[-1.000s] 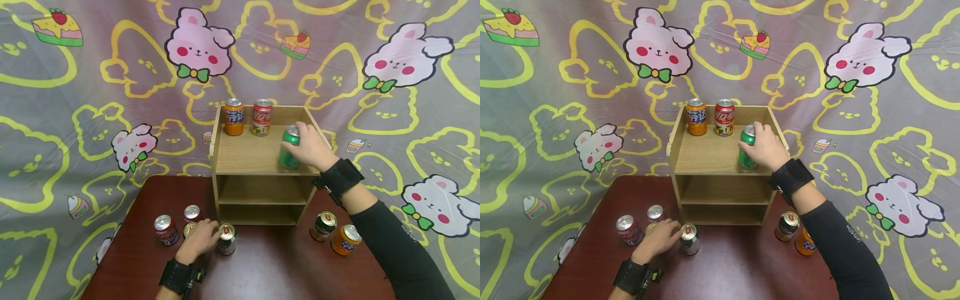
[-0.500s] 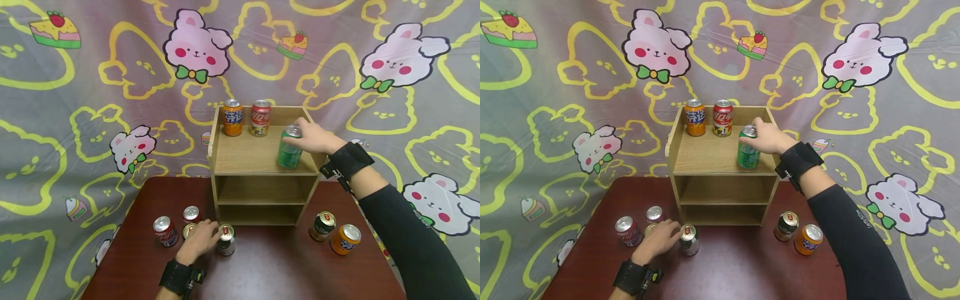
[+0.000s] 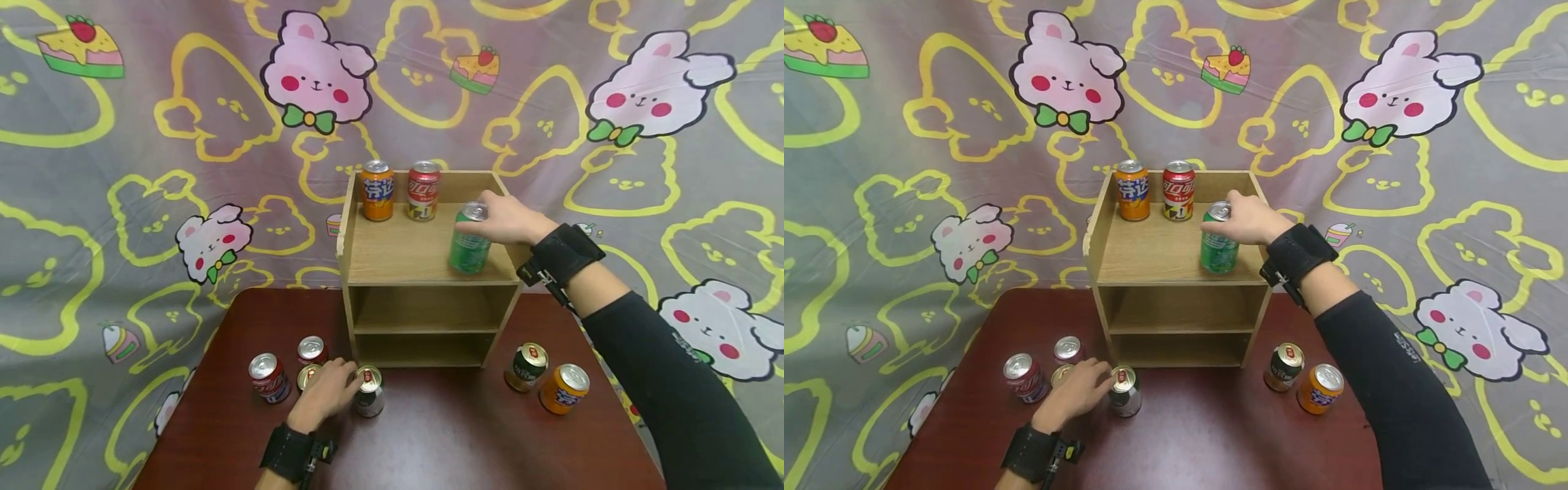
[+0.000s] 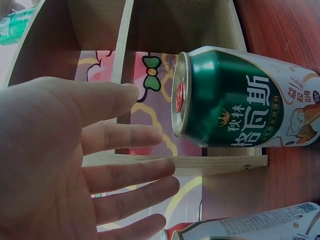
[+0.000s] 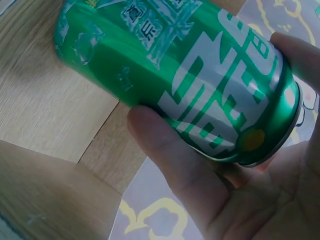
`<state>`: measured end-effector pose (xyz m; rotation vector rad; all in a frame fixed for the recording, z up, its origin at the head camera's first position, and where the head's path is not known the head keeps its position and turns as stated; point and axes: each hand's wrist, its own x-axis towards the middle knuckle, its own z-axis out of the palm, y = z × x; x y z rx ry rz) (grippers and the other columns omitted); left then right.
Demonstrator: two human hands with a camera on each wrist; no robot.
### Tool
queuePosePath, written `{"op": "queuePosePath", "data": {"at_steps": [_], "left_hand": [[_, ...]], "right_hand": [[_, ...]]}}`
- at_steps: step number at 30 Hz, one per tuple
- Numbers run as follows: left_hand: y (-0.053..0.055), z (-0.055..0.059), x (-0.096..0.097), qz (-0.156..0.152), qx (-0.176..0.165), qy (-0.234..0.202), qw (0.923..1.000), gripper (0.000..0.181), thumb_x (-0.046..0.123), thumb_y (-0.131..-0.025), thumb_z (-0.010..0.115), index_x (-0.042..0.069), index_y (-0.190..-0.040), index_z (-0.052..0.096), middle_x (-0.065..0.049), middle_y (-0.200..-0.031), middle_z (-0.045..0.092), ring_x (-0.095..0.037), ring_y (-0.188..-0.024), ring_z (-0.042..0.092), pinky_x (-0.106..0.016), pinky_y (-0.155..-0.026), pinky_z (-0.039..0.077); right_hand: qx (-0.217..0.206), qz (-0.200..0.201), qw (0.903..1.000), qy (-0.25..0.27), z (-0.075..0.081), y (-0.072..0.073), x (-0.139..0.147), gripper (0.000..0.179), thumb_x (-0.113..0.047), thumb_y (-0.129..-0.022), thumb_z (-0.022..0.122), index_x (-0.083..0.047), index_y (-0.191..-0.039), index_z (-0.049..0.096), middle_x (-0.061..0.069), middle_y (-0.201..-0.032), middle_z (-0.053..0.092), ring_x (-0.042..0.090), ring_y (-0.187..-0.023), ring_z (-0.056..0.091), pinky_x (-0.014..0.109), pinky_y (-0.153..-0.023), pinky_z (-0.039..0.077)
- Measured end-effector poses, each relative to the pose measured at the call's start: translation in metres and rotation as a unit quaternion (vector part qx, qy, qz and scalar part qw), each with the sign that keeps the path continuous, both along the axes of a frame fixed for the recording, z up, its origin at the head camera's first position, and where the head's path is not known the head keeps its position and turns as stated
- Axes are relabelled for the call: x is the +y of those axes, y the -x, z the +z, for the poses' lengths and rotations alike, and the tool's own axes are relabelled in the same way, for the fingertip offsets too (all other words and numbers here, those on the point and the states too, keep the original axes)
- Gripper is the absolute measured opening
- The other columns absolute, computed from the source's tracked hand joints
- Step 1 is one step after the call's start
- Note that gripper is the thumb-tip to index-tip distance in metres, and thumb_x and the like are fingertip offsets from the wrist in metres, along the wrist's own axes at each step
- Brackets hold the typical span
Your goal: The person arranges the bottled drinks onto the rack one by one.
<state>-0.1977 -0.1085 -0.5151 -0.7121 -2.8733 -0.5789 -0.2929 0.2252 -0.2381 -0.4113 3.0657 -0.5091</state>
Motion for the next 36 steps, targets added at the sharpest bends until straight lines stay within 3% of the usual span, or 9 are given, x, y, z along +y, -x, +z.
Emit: {"op": "queuePosePath", "data": {"at_steps": [7, 14, 26, 36], "left_hand": [[0.001, 0.001, 0.001, 0.001, -0.003, 0.005, 1.0000, 0.015, 0.023, -0.089, 0.062, 0.008, -0.085, 0.063, -0.004, -0.076, 0.052, -0.027, -0.074, 0.056, -0.041, -0.062, 0.043], [0.000, -0.001, 0.000, -0.002, 0.000, 0.002, 1.0000, 0.017, 0.024, -0.089, 0.063, 0.007, -0.086, 0.064, -0.004, -0.076, 0.053, -0.026, -0.073, 0.056, -0.041, -0.062, 0.044], [0.002, -0.003, -0.002, 0.004, -0.014, 0.002, 0.9999, 0.017, 0.025, -0.090, 0.062, 0.009, -0.087, 0.064, -0.004, -0.077, 0.053, -0.025, -0.074, 0.056, -0.040, -0.064, 0.044], [0.001, -0.002, -0.002, 0.003, -0.016, 0.000, 0.9999, 0.017, 0.023, -0.090, 0.063, 0.007, -0.089, 0.065, -0.005, -0.079, 0.055, -0.027, -0.076, 0.057, -0.042, -0.066, 0.045]], "right_hand": [[0.000, -0.017, 0.9999, 0.000, 0.003, 0.003, -0.004, 0.070, -0.055, -0.083, 0.062, 0.003, -0.118, 0.043, 0.018, -0.100, 0.057, 0.030, -0.085, 0.059, 0.041, -0.072, 0.046], [-0.030, -0.032, 0.9983, 0.040, 0.004, 0.006, -0.008, 0.072, -0.055, -0.079, 0.066, 0.002, -0.115, 0.042, 0.018, -0.098, 0.055, 0.028, -0.069, 0.064, 0.034, -0.058, 0.052], [-0.042, -0.063, 0.9962, 0.044, 0.003, 0.007, -0.014, 0.087, -0.057, -0.080, 0.064, 0.007, -0.129, 0.033, 0.022, -0.104, 0.051, 0.029, -0.071, 0.064, 0.037, -0.060, 0.054], [-0.044, -0.083, 0.9944, 0.049, 0.003, 0.007, -0.019, 0.092, -0.060, -0.080, 0.062, 0.009, -0.133, 0.029, 0.025, -0.105, 0.049, 0.030, -0.068, 0.065, 0.038, -0.059, 0.054]]}}
